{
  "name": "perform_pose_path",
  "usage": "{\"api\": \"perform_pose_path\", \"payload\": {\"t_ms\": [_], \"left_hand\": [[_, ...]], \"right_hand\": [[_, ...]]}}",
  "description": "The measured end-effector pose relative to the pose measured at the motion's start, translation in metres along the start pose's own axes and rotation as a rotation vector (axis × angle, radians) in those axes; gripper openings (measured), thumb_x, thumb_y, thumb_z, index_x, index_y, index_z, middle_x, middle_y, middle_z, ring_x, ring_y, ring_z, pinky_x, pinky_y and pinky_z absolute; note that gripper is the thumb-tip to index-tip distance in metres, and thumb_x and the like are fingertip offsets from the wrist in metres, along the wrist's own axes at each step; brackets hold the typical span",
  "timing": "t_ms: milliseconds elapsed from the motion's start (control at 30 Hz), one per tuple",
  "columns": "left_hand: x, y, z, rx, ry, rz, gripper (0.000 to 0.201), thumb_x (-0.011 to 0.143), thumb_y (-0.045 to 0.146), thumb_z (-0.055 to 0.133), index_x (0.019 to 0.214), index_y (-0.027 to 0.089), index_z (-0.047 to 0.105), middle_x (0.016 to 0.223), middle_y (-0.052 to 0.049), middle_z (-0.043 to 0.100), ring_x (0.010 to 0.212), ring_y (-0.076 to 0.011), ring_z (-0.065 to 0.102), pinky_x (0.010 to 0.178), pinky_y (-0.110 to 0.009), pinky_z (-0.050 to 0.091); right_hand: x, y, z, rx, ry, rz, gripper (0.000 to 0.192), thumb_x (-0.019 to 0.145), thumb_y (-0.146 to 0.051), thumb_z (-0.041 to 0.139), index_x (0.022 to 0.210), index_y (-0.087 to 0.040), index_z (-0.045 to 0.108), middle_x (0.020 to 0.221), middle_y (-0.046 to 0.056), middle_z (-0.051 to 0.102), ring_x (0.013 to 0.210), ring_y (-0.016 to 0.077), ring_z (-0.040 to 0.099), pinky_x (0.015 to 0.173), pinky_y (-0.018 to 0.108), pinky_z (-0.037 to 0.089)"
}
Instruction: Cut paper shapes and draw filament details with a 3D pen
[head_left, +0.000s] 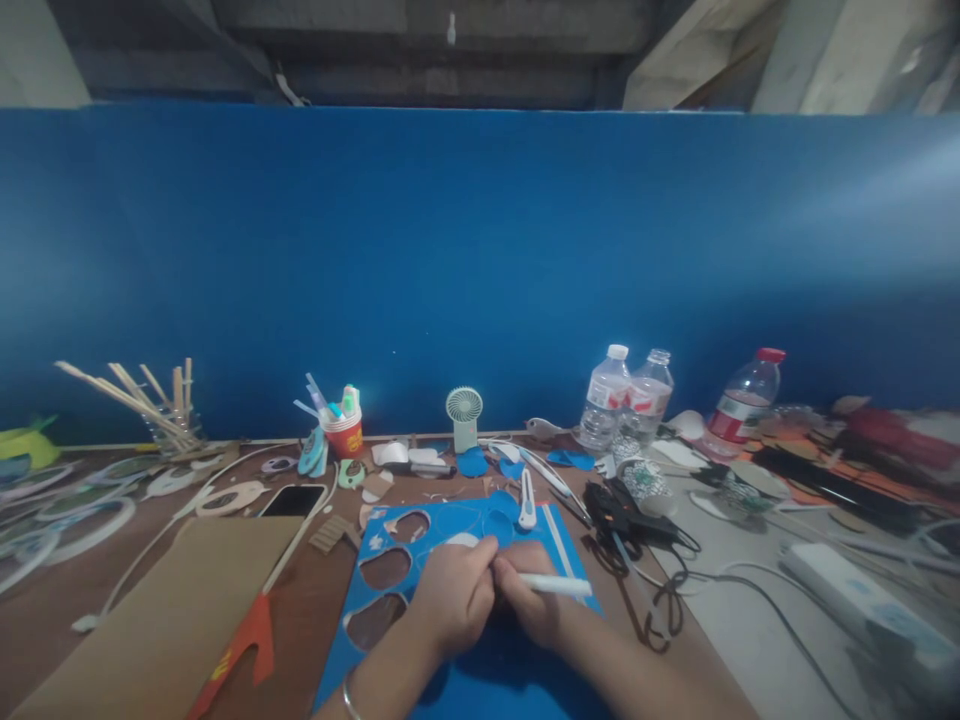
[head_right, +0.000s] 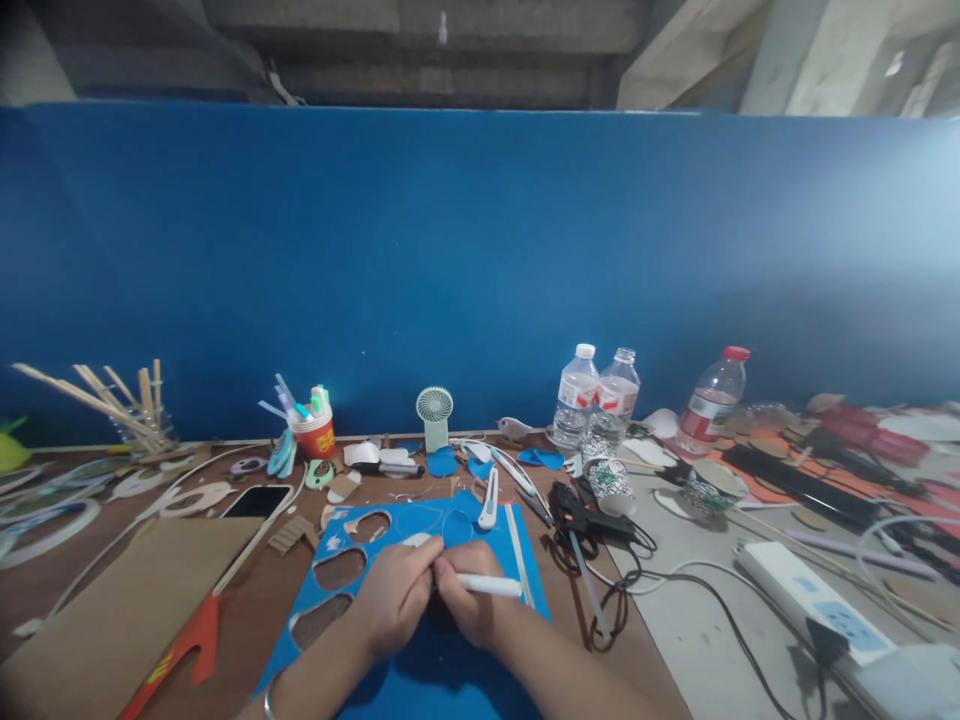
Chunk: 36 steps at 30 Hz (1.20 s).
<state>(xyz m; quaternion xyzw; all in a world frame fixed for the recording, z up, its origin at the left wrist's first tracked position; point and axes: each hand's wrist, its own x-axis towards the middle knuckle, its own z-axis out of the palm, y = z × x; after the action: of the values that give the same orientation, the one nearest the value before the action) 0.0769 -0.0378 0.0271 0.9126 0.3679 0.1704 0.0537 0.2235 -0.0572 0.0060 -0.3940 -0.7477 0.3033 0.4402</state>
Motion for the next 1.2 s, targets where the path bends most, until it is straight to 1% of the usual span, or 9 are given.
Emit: {"api": "perform_pose_path", "payload": {"t_ms": [167, 333, 433, 500, 633, 833, 933, 1033, 1200], "left_hand": [[-0.001, -0.002, 0.0, -0.033, -0.002, -0.006, 0.021, 0.085, 0.027, 0.026, 0.073, 0.02, 0.043, 0.062, -0.005, 0.058, 0.06, -0.0212, 0.055, 0.053, -0.031, 0.028], [-0.002, -0.008, 0.002, -0.08, -0.004, 0.004, 0.02, 0.085, 0.027, 0.027, 0.076, 0.02, 0.044, 0.067, -0.005, 0.059, 0.064, -0.0206, 0.055, 0.057, -0.029, 0.031], [-0.002, -0.012, 0.001, -0.14, 0.014, 0.0, 0.022, 0.086, 0.028, 0.025, 0.083, 0.02, 0.046, 0.069, -0.003, 0.058, 0.065, -0.019, 0.055, 0.059, -0.028, 0.033], [-0.003, -0.016, 0.0, -0.222, 0.062, -0.069, 0.023, 0.086, 0.027, 0.025, 0.088, 0.021, 0.047, 0.066, 0.0, 0.056, 0.063, -0.0178, 0.054, 0.059, -0.027, 0.032], [0.0, -0.03, -0.001, -0.333, 0.213, -0.356, 0.022, 0.085, 0.023, 0.026, 0.084, 0.021, 0.047, 0.057, 0.003, 0.046, 0.057, -0.0157, 0.049, 0.056, -0.025, 0.031], [0.006, -0.049, -0.001, -0.293, 0.237, -0.512, 0.012, 0.078, 0.022, 0.034, 0.079, 0.021, 0.047, 0.058, 0.004, 0.046, 0.054, -0.0144, 0.048, 0.051, -0.023, 0.029], [0.007, -0.049, -0.003, -0.251, 0.209, -0.503, 0.013, 0.073, 0.018, 0.038, 0.079, 0.021, 0.05, 0.065, 0.002, 0.051, 0.063, -0.0156, 0.051, 0.055, -0.024, 0.032], [0.006, -0.044, -0.007, -0.221, 0.156, -0.429, 0.019, 0.068, 0.016, 0.043, 0.083, 0.021, 0.054, 0.084, -0.002, 0.057, 0.08, -0.0182, 0.054, 0.066, -0.026, 0.036], [0.001, -0.038, -0.017, -0.216, 0.006, -0.303, 0.037, 0.065, 0.022, 0.053, 0.102, 0.025, 0.056, 0.108, -0.003, 0.057, 0.102, -0.0237, 0.051, 0.084, -0.032, 0.036]], "right_hand": [[0.0, 0.004, 0.0, -0.179, -0.028, -0.029, 0.031, 0.084, -0.028, 0.032, 0.055, -0.019, 0.033, 0.052, -0.001, 0.041, 0.05, 0.0114, 0.039, 0.052, 0.026, 0.027], [0.002, 0.002, 0.001, -0.169, -0.003, 0.029, 0.027, 0.082, -0.027, 0.038, 0.056, -0.018, 0.037, 0.053, -0.001, 0.043, 0.05, 0.0111, 0.041, 0.05, 0.025, 0.026], [0.0, 0.001, 0.0, -0.111, 0.074, 0.05, 0.03, 0.081, -0.029, 0.04, 0.054, -0.018, 0.035, 0.051, -0.002, 0.039, 0.049, 0.0111, 0.039, 0.049, 0.025, 0.025], [-0.002, 0.004, 0.0, -0.029, 0.182, 0.041, 0.033, 0.083, -0.032, 0.04, 0.053, -0.019, 0.032, 0.05, -0.003, 0.033, 0.048, 0.0105, 0.036, 0.048, 0.025, 0.024], [0.0, 0.015, 0.0, 0.205, 0.392, 0.107, 0.031, 0.085, -0.034, 0.039, 0.058, -0.02, 0.033, 0.056, -0.004, 0.032, 0.053, 0.0112, 0.033, 0.05, 0.024, 0.026], [0.012, 0.027, 0.002, 0.423, 0.415, 0.338, 0.024, 0.082, -0.037, 0.044, 0.065, -0.02, 0.043, 0.051, -0.006, 0.037, 0.048, 0.0108, 0.035, 0.047, 0.023, 0.026], [0.014, 0.029, 0.003, 0.428, 0.4, 0.395, 0.027, 0.081, -0.038, 0.046, 0.061, -0.02, 0.042, 0.046, -0.007, 0.034, 0.045, 0.0101, 0.032, 0.044, 0.022, 0.023], [0.014, 0.031, 0.004, 0.41, 0.409, 0.434, 0.03, 0.079, -0.038, 0.047, 0.057, -0.02, 0.042, 0.044, -0.007, 0.029, 0.042, 0.0093, 0.029, 0.042, 0.022, 0.02], [0.014, 0.035, 0.004, 0.393, 0.432, 0.463, 0.031, 0.078, -0.041, 0.049, 0.056, -0.019, 0.044, 0.046, -0.007, 0.032, 0.044, 0.0093, 0.031, 0.043, 0.022, 0.022]]}}
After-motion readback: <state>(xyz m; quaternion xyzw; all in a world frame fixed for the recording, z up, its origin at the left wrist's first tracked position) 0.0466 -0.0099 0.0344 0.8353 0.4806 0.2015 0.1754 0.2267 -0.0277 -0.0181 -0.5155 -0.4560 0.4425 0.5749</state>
